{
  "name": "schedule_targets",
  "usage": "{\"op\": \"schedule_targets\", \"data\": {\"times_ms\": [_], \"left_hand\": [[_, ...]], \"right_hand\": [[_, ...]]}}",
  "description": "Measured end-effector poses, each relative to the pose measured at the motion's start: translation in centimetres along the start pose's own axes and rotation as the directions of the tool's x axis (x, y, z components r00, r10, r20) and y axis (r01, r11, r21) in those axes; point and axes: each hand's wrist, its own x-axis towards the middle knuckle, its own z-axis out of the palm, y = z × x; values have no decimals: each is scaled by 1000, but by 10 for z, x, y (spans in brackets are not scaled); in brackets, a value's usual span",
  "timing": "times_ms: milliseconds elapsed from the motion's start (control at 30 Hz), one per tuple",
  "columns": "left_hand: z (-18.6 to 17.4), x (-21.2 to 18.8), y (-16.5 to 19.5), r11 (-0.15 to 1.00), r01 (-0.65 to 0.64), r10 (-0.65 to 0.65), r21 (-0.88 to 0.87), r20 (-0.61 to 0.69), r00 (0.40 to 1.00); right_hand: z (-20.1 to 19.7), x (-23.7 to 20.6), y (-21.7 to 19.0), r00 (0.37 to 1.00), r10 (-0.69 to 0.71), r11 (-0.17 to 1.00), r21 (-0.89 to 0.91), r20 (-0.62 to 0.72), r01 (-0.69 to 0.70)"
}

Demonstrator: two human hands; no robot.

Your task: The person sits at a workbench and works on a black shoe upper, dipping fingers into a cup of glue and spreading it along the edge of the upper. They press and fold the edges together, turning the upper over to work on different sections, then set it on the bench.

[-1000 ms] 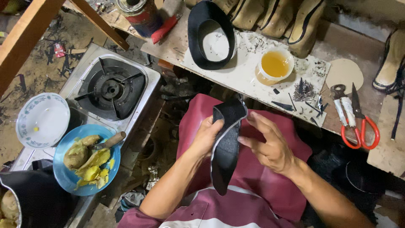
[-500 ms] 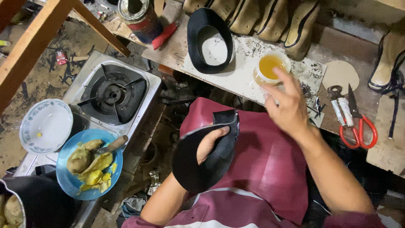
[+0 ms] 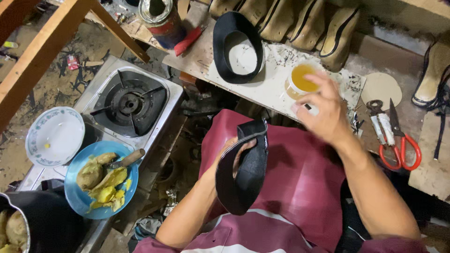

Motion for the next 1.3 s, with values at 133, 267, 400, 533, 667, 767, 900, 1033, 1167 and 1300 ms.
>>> {"op": "schedule_targets", "data": {"times_ms": [133, 267, 400, 533, 667, 767, 900, 1033, 1167, 1300], "left_hand": [[3, -1, -6, 993, 64, -59, -102, 50, 997], [6, 7, -7, 996, -30, 44, -80, 176, 983], [0, 14, -5, 990, -139, 137, 5, 134, 981], [2, 14, -4, 993, -113, 116, -32, 141, 983], [14, 13, 3, 994, -105, 101, 36, 103, 990], [15, 10, 11, 991, -133, 135, -23, 87, 987], [12, 10, 14, 989, -117, 111, 94, 69, 991], [12, 19, 10, 984, -175, 171, 26, 106, 979], [6, 20, 10, 988, -142, 144, -53, 30, 989], [-5, 21, 18, 892, -392, 385, 227, 76, 920]], "right_hand": [[12, -32, -44, 979, -111, 895, 445, 172, 23], [29, -47, -57, 972, 17, 720, 671, 233, -174], [34, -63, -52, 979, -48, 698, 707, 199, -109], [37, -72, -47, 991, -119, 819, 571, 55, 66], [38, -72, -51, 989, -135, 911, 399, 54, 102], [33, -70, -54, 974, -227, 937, 276, 21, 212], [25, -69, -56, 952, -299, 933, 190, -68, 306], [30, -69, -70, 983, -146, 950, 294, 115, 107], [20, -65, -75, 980, -199, 912, 365, 0, 186], [2, -45, -53, 975, -211, 972, 89, -72, 217]]}}
